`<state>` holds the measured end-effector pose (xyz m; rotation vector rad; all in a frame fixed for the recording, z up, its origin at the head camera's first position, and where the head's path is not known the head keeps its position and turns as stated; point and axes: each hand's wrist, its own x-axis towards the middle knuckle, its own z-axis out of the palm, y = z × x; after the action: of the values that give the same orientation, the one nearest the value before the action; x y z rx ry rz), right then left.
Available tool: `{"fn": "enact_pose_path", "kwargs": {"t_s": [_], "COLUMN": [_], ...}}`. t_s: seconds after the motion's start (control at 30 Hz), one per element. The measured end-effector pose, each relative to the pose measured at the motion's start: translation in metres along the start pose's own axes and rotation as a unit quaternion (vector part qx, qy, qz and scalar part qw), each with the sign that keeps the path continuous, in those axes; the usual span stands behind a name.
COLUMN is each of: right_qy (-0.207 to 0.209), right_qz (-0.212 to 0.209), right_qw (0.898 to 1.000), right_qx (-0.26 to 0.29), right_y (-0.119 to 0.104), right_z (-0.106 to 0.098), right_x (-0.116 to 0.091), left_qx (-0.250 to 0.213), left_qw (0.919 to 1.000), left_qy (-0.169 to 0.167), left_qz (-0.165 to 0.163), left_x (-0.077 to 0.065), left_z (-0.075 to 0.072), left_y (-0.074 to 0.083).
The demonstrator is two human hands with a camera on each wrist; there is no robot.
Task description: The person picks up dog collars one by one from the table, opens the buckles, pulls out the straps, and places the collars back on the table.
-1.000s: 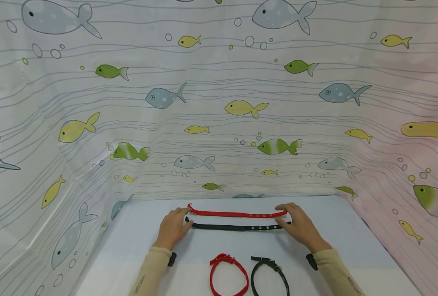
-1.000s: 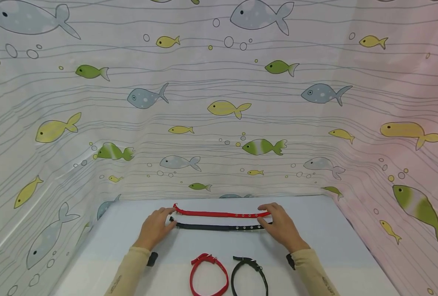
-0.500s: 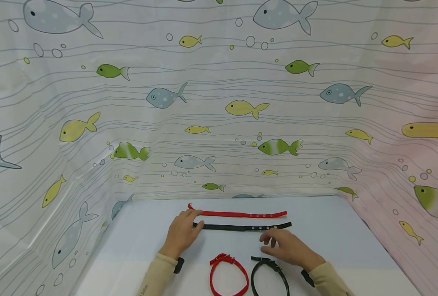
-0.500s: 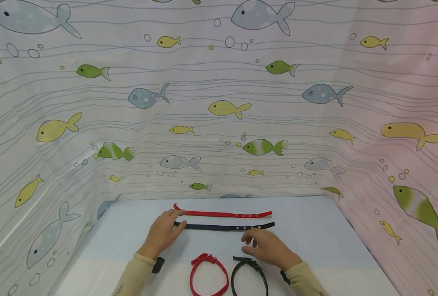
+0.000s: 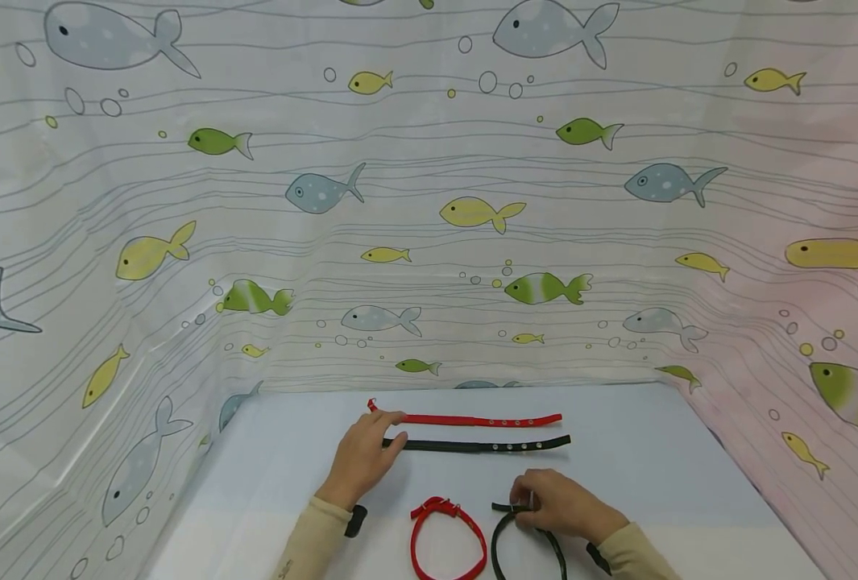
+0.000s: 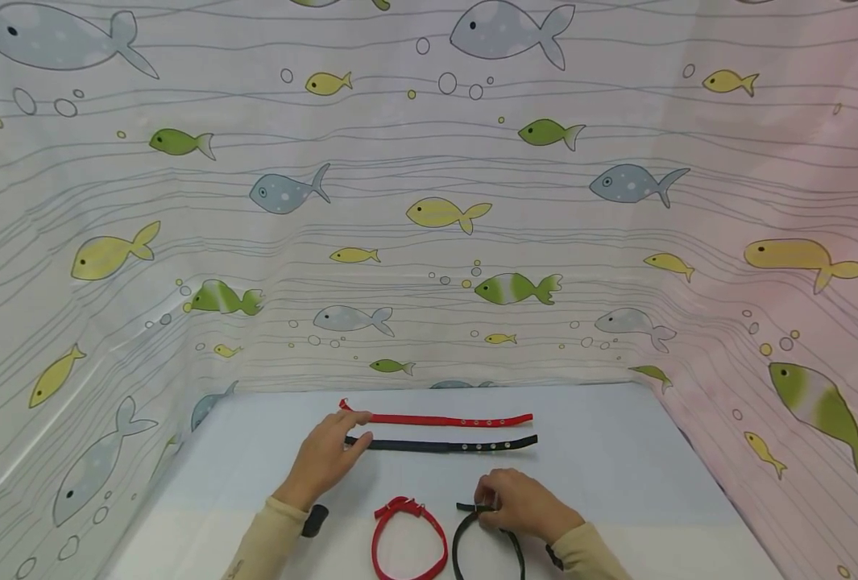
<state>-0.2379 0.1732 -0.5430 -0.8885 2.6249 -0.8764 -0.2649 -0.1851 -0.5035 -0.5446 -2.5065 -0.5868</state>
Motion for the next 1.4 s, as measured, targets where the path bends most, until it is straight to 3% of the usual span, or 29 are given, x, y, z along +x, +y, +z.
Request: {"fn": "enact_pose_path", "kwargs": {"t_s": [0.2,0.37,0.63,1.03,1.2,1.4], "right_qy": [0.005,0.039,0.096,0.152,0.177,0.179], "right_qz": [0.014,0.016,0.019,0.012,-0.008,-0.016], "right_qw": [1.0,0.999,0.995,0.987,0.983,0.982], "right_qx": [-0.021,-0.019,0.01,0.048,0.045,0.052], "right_y": [0.003,-0.001,-0.009,-0.027,-0.035,-0.045], "right_z": [0.0,-0.007,-0.025,-0.04,-0.04,-0.038], "right_x": [-0.003,-0.001,0.004,0.015,0.021,0.026], "left_qx": [-0.002,-0.019,-0.066,-0.148,-0.186,-0.213], "left_qw": [0.9998,0.9993,0.9952,0.9846,0.9757,0.9656], "left_qy": [-0.011,-0.017,-0.055,-0.092,-0.116,-0.149], "left_qz": [-0.019,-0.026,-0.047,-0.011,0.005,0.011], "left_x": [-0.002,0.0,0.004,0.01,0.01,0.011], "left_z": [0.002,0.0,-0.002,0.006,0.015,0.023], "left_y": [0.004,0.01,0.025,0.044,0.052,0.067]}}
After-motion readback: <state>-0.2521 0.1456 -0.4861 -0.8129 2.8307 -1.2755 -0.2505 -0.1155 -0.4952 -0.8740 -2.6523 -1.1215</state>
